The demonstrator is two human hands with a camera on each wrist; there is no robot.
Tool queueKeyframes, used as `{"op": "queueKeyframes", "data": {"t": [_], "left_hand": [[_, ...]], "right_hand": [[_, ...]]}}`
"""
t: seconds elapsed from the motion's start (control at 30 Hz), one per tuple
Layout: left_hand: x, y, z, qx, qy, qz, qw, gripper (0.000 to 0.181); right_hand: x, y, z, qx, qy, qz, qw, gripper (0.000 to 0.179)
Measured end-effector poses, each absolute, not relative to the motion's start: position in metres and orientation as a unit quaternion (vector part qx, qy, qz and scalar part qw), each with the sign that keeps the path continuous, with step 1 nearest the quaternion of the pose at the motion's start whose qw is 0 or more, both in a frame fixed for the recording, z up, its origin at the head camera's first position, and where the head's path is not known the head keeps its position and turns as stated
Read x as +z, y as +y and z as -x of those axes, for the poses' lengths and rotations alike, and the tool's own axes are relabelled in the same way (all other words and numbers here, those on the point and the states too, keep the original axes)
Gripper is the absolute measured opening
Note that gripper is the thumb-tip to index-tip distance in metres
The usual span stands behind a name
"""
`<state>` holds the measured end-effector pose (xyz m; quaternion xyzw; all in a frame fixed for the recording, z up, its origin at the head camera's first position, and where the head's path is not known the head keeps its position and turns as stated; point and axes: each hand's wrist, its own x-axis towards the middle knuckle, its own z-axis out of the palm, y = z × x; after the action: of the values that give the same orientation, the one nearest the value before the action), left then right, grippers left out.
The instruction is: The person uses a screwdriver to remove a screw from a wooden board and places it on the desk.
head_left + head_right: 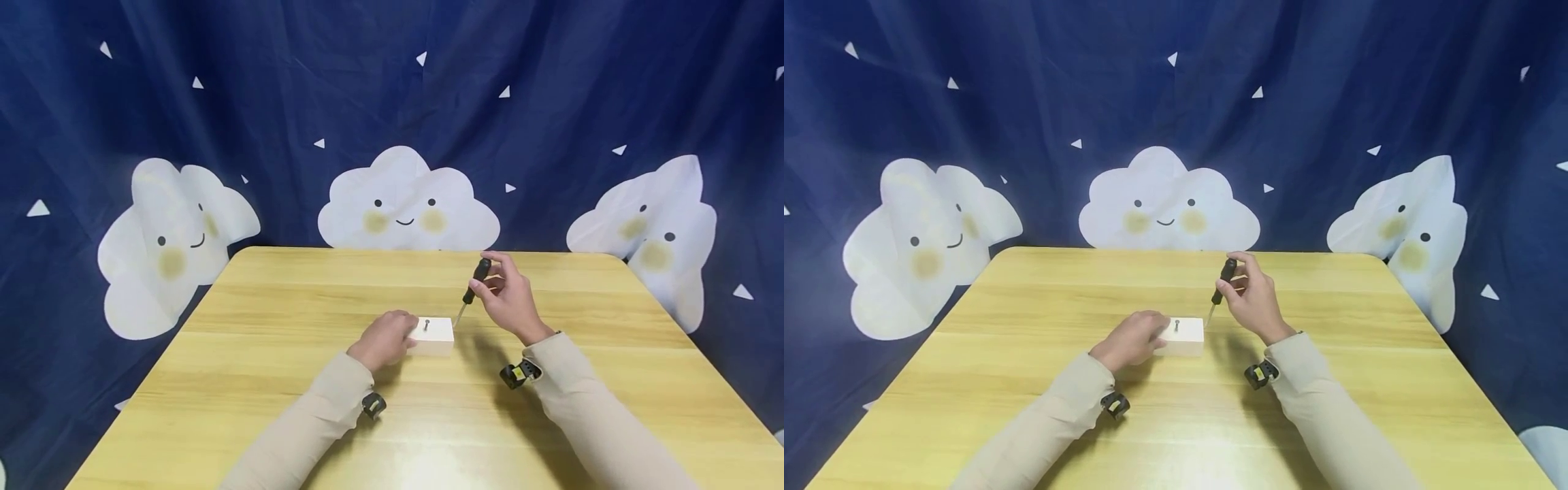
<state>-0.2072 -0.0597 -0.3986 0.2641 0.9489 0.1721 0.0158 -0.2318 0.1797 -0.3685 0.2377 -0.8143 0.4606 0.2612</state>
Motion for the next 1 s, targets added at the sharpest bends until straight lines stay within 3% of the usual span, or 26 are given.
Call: {"op": "queueKeyframes", "data": {"t": [0.4,1.0], "left_hand": [[-0.397,-0.056,0.214,0.157,0.954,-0.255,0.007,0.013],[-0.4,-0.058,0.21,0.17,0.955,-0.244,0.022,0.013]], "right_hand": [[-0.33,0.155,0.213,0.504,-0.791,-0.228,0.26,0.049],[-0.328,0.138,0.207,0.495,-0.787,-0.244,0.278,0.051]]}}
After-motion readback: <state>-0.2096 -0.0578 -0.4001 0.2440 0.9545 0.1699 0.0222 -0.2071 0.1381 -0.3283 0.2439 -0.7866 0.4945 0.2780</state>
